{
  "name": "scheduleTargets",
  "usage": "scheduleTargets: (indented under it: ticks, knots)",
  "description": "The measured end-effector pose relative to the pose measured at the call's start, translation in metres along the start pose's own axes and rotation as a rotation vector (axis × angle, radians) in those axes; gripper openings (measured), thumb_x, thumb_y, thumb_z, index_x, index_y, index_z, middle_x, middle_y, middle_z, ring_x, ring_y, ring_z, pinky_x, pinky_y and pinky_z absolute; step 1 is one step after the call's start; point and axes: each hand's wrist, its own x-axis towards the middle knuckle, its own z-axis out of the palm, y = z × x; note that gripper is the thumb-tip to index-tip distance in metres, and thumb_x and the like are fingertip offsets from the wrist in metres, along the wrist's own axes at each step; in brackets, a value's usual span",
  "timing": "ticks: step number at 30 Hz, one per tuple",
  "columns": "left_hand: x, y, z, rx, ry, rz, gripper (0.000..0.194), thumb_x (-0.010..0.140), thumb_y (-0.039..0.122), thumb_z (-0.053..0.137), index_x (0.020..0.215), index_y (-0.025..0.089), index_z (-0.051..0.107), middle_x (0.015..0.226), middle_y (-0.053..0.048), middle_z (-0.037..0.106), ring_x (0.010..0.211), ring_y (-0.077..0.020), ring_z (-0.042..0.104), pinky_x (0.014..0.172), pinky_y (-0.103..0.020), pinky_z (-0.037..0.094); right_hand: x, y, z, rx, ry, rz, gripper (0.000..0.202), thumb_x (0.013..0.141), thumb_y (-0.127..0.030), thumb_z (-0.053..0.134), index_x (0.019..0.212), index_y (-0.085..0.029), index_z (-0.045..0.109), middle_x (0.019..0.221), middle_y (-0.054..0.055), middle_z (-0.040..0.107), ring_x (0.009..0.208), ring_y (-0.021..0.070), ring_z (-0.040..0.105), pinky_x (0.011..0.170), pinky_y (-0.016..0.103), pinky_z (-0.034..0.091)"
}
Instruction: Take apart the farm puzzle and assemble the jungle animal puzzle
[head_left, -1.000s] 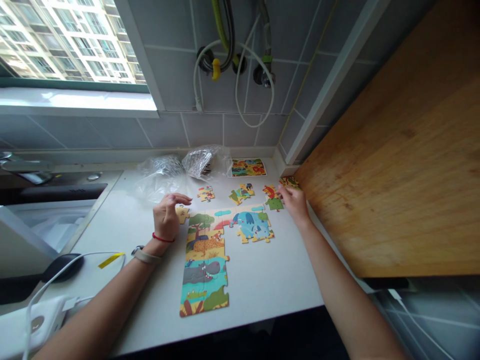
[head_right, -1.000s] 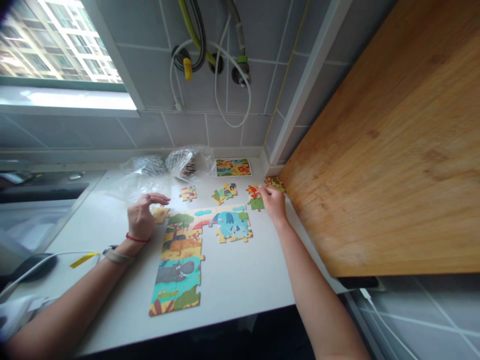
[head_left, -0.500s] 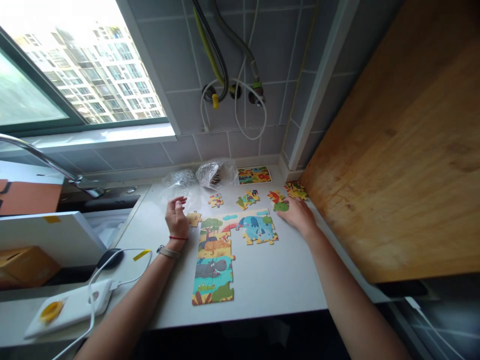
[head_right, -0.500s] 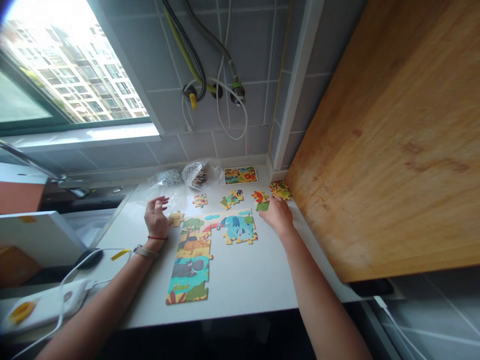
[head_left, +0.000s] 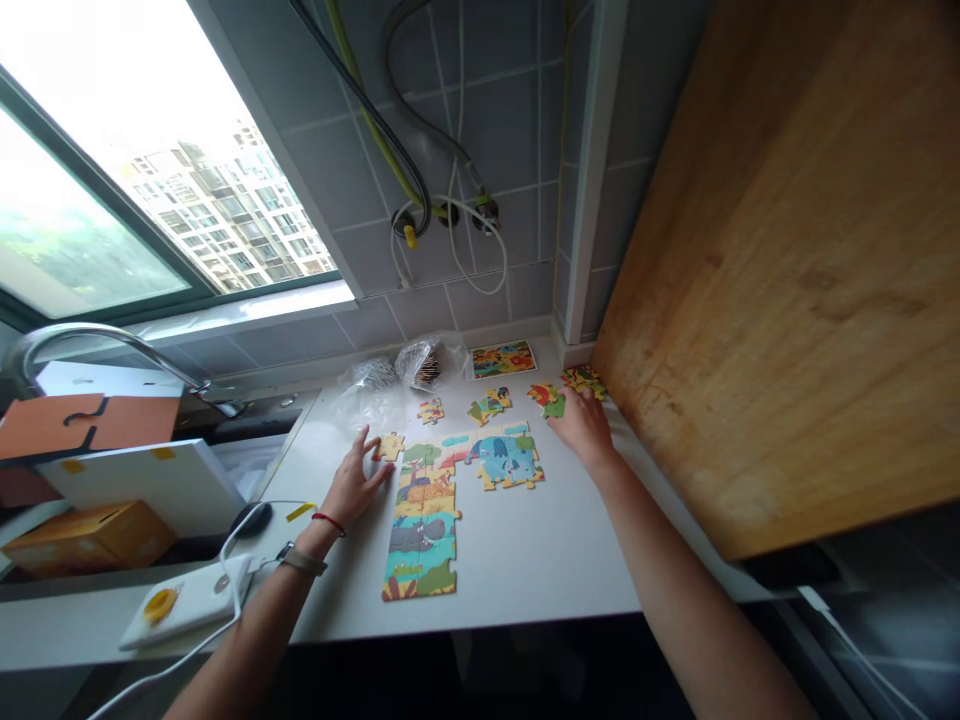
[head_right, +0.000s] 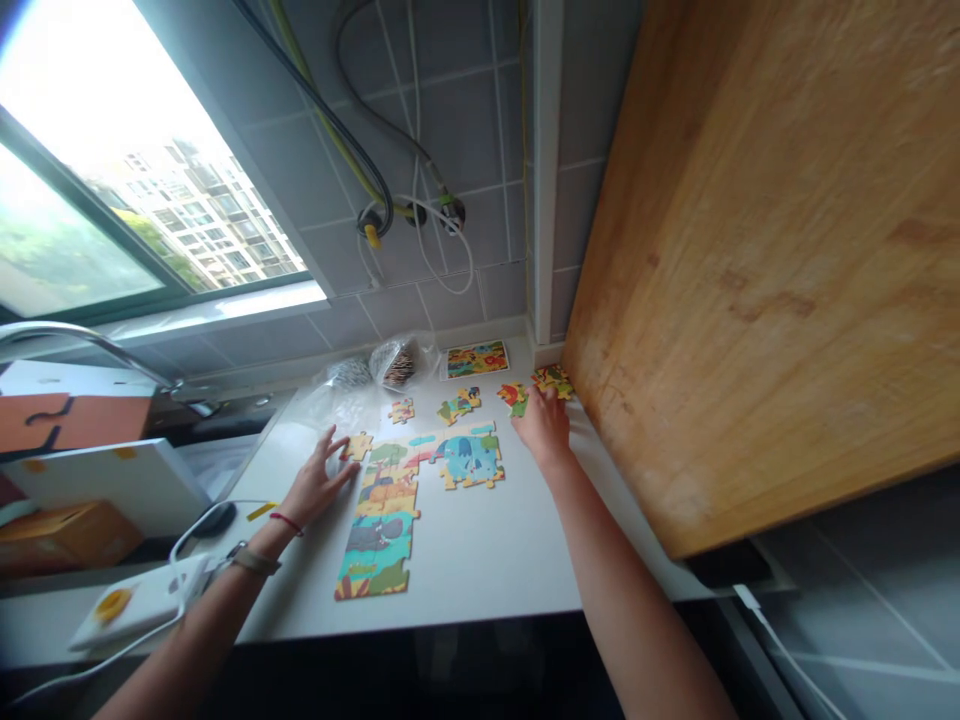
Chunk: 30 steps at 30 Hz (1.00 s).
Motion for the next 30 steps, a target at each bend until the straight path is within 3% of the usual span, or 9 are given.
scheduleTargets:
  ticks: [6, 10, 13, 16, 19, 24, 30]
  knots:
    - [0.006, 0.000, -0.001, 0.025, 0.083, -0.076, 0.076, 0.084, 0.052, 0.065, 0.148, 0.020, 0.041, 0.124, -0.013, 0.075, 0.117, -0.0349, 0.069, 0.099, -0.051, 0.052, 0.000, -0.002, -0.002, 0.040, -0.024, 0.012, 0.048, 0.082, -0.029, 0.076, 0.128, -0.018, 0.067, 0.124, 0.018, 0.064, 0.114, 0.0331, 0.065, 0.093, 0.037, 0.050]
    - [0.008, -0.005, -0.008, 0.030, 0.059, -0.068, 0.062, 0.082, 0.050, 0.064, 0.137, 0.023, 0.053, 0.112, -0.009, 0.079, 0.100, -0.0309, 0.073, 0.091, -0.047, 0.056, 0.002, 0.001, 0.000, 0.139, 0.008, 0.005, 0.052, 0.080, -0.037, 0.082, 0.125, -0.015, 0.068, 0.123, 0.020, 0.067, 0.113, 0.0336, 0.066, 0.092, 0.038, 0.051]
    - [0.007, -0.004, -0.012, 0.036, 0.035, -0.013, 0.044, 0.082, 0.052, 0.062, 0.116, 0.024, 0.067, 0.110, -0.009, 0.079, 0.102, -0.0300, 0.072, 0.093, -0.045, 0.056, 0.004, 0.004, 0.003, 0.280, 0.079, 0.029, 0.047, 0.080, -0.033, 0.080, 0.122, -0.014, 0.069, 0.121, 0.022, 0.070, 0.112, 0.0349, 0.068, 0.091, 0.040, 0.052]
    - [0.003, 0.001, -0.013, 0.052, 0.037, 0.036, 0.041, 0.083, 0.056, 0.060, 0.105, 0.023, 0.072, 0.114, -0.012, 0.076, 0.106, -0.0311, 0.071, 0.096, -0.046, 0.056, 0.006, 0.006, 0.006, 0.371, 0.115, 0.041, 0.032, 0.083, -0.029, 0.075, 0.111, -0.016, 0.074, 0.110, 0.020, 0.076, 0.102, 0.0335, 0.071, 0.085, 0.040, 0.053]
    - [0.000, 0.007, -0.009, 0.075, 0.046, 0.072, 0.044, 0.085, 0.059, 0.058, 0.105, 0.023, 0.073, 0.115, -0.014, 0.073, 0.108, -0.0328, 0.070, 0.100, -0.049, 0.055, 0.009, 0.005, 0.008, 0.451, 0.150, 0.045, 0.019, 0.087, -0.028, 0.064, 0.096, -0.018, 0.076, 0.093, 0.015, 0.079, 0.086, 0.0295, 0.073, 0.077, 0.037, 0.053]
    - [0.005, 0.021, 0.000, 0.116, 0.033, 0.122, 0.040, 0.087, 0.055, 0.057, 0.104, 0.023, 0.074, 0.116, -0.014, 0.073, 0.112, -0.0354, 0.067, 0.102, -0.054, 0.053, 0.012, -0.001, 0.014, 0.622, 0.243, 0.008, 0.029, 0.087, -0.036, 0.055, 0.089, -0.016, 0.076, 0.076, 0.009, 0.076, 0.071, 0.0236, 0.069, 0.069, 0.031, 0.052]
    - [0.046, 0.047, 0.017, 0.109, -0.054, 0.228, 0.038, 0.089, 0.042, 0.058, 0.119, 0.022, 0.070, 0.125, -0.013, 0.071, 0.118, -0.0331, 0.065, 0.106, -0.052, 0.051, 0.012, 0.000, 0.020, 0.719, 0.342, 0.014, 0.036, 0.085, -0.041, 0.051, 0.092, -0.015, 0.075, 0.078, 0.009, 0.075, 0.069, 0.0224, 0.064, 0.070, 0.032, 0.051]
